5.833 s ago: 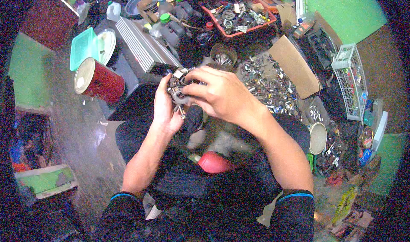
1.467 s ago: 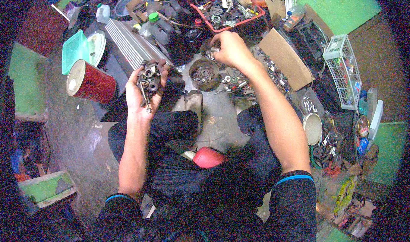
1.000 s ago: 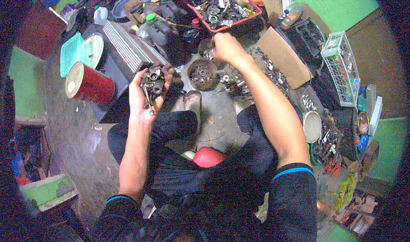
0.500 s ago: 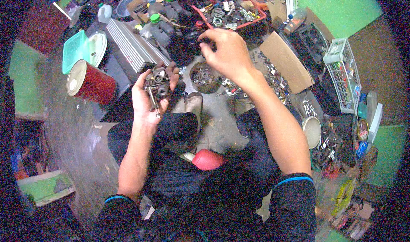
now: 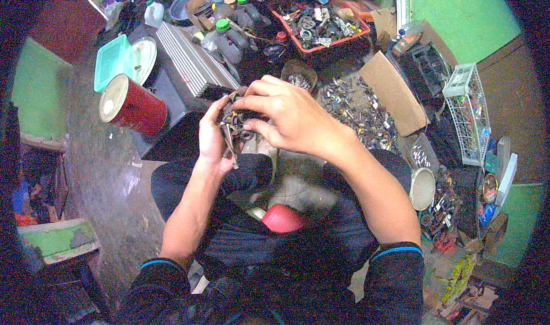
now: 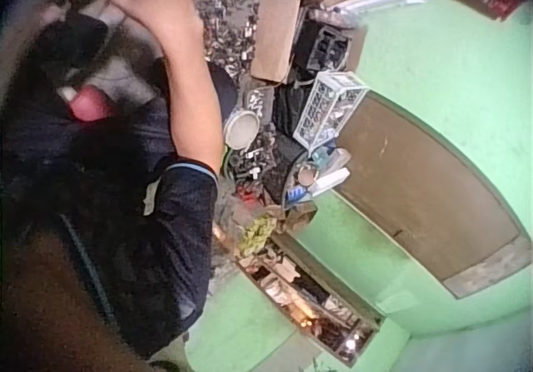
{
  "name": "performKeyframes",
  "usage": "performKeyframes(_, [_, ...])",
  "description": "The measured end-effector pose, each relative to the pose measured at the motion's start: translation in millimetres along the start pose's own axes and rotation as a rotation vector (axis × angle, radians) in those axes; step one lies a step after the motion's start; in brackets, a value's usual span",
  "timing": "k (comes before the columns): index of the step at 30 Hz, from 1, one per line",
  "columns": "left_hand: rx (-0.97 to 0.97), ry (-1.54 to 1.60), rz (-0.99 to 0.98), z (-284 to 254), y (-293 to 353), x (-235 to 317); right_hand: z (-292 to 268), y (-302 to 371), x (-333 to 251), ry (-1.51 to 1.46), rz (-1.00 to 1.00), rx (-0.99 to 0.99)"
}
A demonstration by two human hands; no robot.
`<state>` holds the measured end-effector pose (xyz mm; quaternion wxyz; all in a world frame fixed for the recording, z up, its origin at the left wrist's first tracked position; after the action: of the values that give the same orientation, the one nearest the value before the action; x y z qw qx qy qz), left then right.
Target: The person sits on the floor and assembles small mechanical components by hand, picking parts from a pile and fitting them together. The person repeatedly handles and adjusts the parts to fit them into a larger assembly.
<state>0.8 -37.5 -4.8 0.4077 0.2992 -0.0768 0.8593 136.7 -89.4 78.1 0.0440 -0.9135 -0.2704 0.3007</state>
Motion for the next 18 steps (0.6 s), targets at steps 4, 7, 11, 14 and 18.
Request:
performKeyframes(4, [0.051,-0.003,0.030,1,-1,-3,2,2,4,-0.006,-0.037,-0.012])
performKeyframes(7, [0.075,-0.019,0.020,2,0,-4,3,3,5,0.007,-0.072,0.003])
performKeyframes(11, [0.046,-0.075,-0.009,-5,1,2,8,2,-4,0.098,-0.068,0.069])
performKeyframes(14, [0.070,-0.184,0.029,12,4,8,8,2,-7,0.141,-0.036,0.165])
performKeyframes(18, [-0.007,-0.083,0.002,13,3,7,-2,4,1,0.100,0.026,0.221])
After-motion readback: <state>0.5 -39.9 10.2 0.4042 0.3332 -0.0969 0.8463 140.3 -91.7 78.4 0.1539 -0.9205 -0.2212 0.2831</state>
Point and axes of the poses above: each hand's wrist, its own y-axis away from the middle knuckle, its own z-axis out of the palm, x = y × z, the point moved 3 cm from there along -y, towards the middle knuckle, and after that the axes turned 13 degrees about -x, right-handed, at the moved point
